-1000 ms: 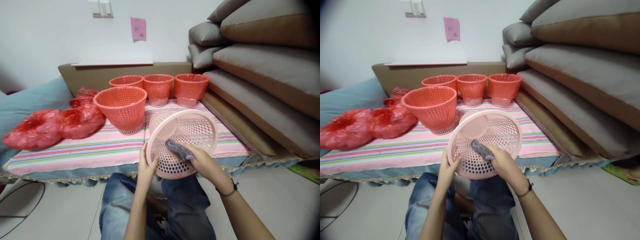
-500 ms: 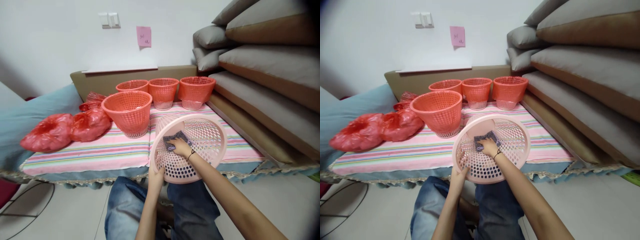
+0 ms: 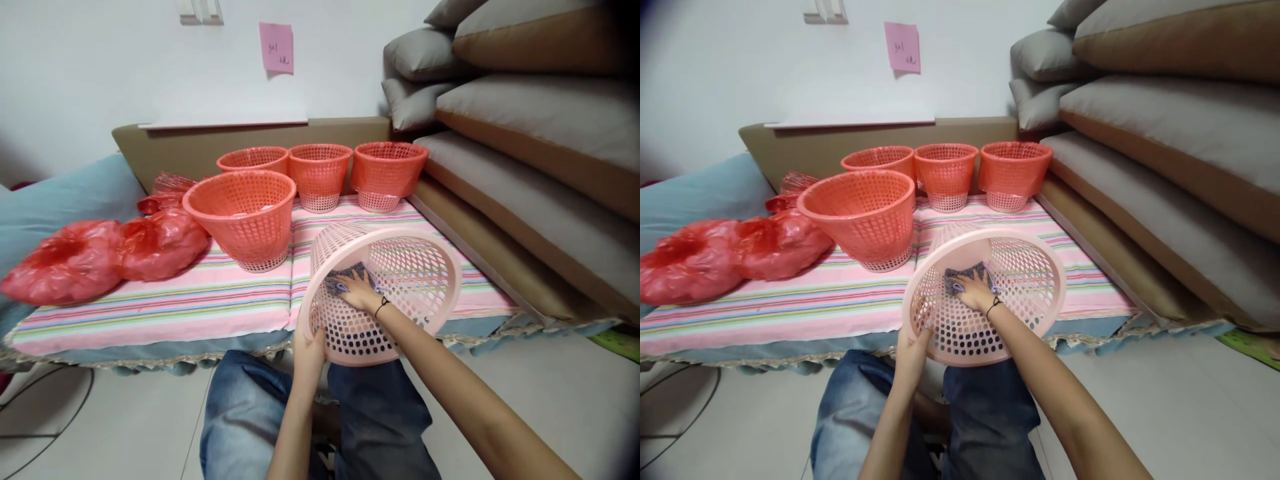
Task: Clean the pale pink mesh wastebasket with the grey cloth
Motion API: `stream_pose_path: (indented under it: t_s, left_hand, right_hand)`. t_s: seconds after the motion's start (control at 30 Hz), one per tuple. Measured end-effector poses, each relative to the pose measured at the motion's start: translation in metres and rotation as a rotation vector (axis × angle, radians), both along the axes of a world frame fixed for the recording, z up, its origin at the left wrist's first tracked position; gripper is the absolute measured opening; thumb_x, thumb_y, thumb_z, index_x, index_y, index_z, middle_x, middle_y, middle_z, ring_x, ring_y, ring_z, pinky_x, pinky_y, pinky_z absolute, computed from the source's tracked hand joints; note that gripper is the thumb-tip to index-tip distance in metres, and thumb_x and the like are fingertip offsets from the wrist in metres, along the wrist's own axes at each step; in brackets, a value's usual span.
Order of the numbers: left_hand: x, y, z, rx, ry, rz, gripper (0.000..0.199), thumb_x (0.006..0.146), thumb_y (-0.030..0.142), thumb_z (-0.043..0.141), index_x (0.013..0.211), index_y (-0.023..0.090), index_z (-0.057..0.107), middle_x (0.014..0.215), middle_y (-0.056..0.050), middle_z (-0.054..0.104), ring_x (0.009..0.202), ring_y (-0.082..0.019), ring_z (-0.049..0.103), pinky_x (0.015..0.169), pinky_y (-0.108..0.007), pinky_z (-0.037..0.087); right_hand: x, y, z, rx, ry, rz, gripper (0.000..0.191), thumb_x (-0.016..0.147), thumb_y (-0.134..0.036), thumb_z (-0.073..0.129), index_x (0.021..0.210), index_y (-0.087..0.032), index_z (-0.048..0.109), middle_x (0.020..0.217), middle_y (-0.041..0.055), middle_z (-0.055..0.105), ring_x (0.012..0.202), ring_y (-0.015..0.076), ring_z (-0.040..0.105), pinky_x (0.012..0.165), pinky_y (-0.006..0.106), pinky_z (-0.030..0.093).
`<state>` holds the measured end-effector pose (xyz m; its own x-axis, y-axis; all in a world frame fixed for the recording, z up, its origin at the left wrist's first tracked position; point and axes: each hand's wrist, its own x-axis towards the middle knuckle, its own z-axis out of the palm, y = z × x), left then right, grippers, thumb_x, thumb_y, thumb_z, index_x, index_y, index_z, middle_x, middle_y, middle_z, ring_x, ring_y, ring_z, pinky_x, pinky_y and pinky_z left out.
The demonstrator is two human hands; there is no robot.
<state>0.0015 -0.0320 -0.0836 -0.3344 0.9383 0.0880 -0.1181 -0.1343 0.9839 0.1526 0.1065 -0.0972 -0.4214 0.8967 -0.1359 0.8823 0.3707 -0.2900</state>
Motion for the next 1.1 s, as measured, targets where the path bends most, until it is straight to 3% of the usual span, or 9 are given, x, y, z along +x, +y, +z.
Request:
stream_pose_path:
  t_s: [0.13,0.3,0.43,0.53,0.7,0.9,1.0,1.1]
  left_hand:
    - [0.009,-0.006,0.006,0.018,-0.041,0.111,0.057,0.070,0.017,0.059,0.127,0.015,0.058,0.135,-0.011,0.061,0.131,-0.026,0.052,0.117,-0.041,0.034]
    - [0.009,-0.010,0.005,0.060,-0.068,0.158,0.058,0.074,0.016,0.059,0.132,0.018,0.056,0.140,-0.010,0.057,0.132,-0.025,0.052,0.115,-0.039,0.036]
    - [0.010,-0.011,0.009,0.049,-0.056,0.148,0.060,0.074,0.015,0.058,0.134,0.018,0.056,0.140,-0.008,0.058,0.131,-0.026,0.053,0.112,-0.038,0.040]
    - [0.012,-0.010,0.012,0.033,-0.037,0.130,0.058,0.073,0.014,0.058,0.131,0.017,0.059,0.136,-0.008,0.061,0.128,-0.026,0.055,0.112,-0.039,0.040]
    - [-0.007,0.002,0.019,0.070,0.043,0.062,0.051,0.072,0.015,0.061,0.123,0.018,0.065,0.130,-0.008,0.066,0.125,-0.027,0.057,0.113,-0.043,0.038]
    - [-0.044,0.012,0.055,0.074,0.191,0.025,0.047,0.069,0.016,0.065,0.116,0.018,0.070,0.120,-0.007,0.070,0.120,-0.029,0.060,0.112,-0.047,0.038]
    - [-0.040,0.007,0.057,0.135,0.190,-0.010,0.051,0.070,0.018,0.066,0.121,0.018,0.066,0.126,-0.008,0.067,0.123,-0.028,0.058,0.113,-0.045,0.038]
    - [-0.023,0.000,0.039,0.121,0.129,0.028,0.056,0.071,0.021,0.067,0.127,0.019,0.060,0.133,-0.009,0.062,0.128,-0.028,0.054,0.114,-0.044,0.035]
  right_hand:
    - [0.004,-0.037,0.009,-0.042,0.073,0.026,0.056,0.095,-0.045,0.040,0.149,-0.031,0.037,0.155,0.0015,0.039,0.146,0.0385,0.020,0.115,0.067,0.003]
    - [0.025,-0.121,0.026,-0.127,0.289,0.132,0.072,0.080,-0.016,0.044,0.149,-0.037,0.036,0.158,-0.0044,0.032,0.150,0.0338,0.008,0.114,0.069,-0.001]
    - [0.046,-0.179,0.034,-0.180,0.498,0.158,0.066,0.080,-0.014,0.039,0.141,-0.039,0.048,0.153,-0.0043,0.041,0.150,0.0271,0.015,0.116,0.065,-0.002]
    - [0.053,-0.201,0.032,-0.194,0.493,0.126,0.066,0.074,-0.014,0.042,0.134,-0.038,0.056,0.151,-0.0033,0.043,0.149,0.0286,0.017,0.116,0.066,-0.003]
    - [0.062,-0.205,0.034,-0.110,0.283,0.063,0.080,0.054,-0.004,0.042,0.124,-0.035,0.065,0.149,-0.0037,0.046,0.149,0.0294,0.015,0.115,0.069,-0.004]
    - [0.084,-0.197,0.046,0.010,0.233,0.019,0.083,0.047,-0.001,0.040,0.121,-0.026,0.067,0.139,-0.0002,0.057,0.146,0.0292,0.025,0.118,0.066,-0.001]
    - [0.081,-0.184,0.058,0.008,0.416,-0.028,0.080,0.055,-0.002,0.038,0.128,-0.027,0.062,0.136,0.0003,0.060,0.138,0.0253,0.043,0.119,0.060,0.015]
    - [0.071,-0.155,0.079,0.074,0.671,-0.070,0.064,0.068,-0.007,0.039,0.124,-0.023,0.064,0.130,0.0032,0.064,0.122,0.0223,0.058,0.110,0.046,0.040]
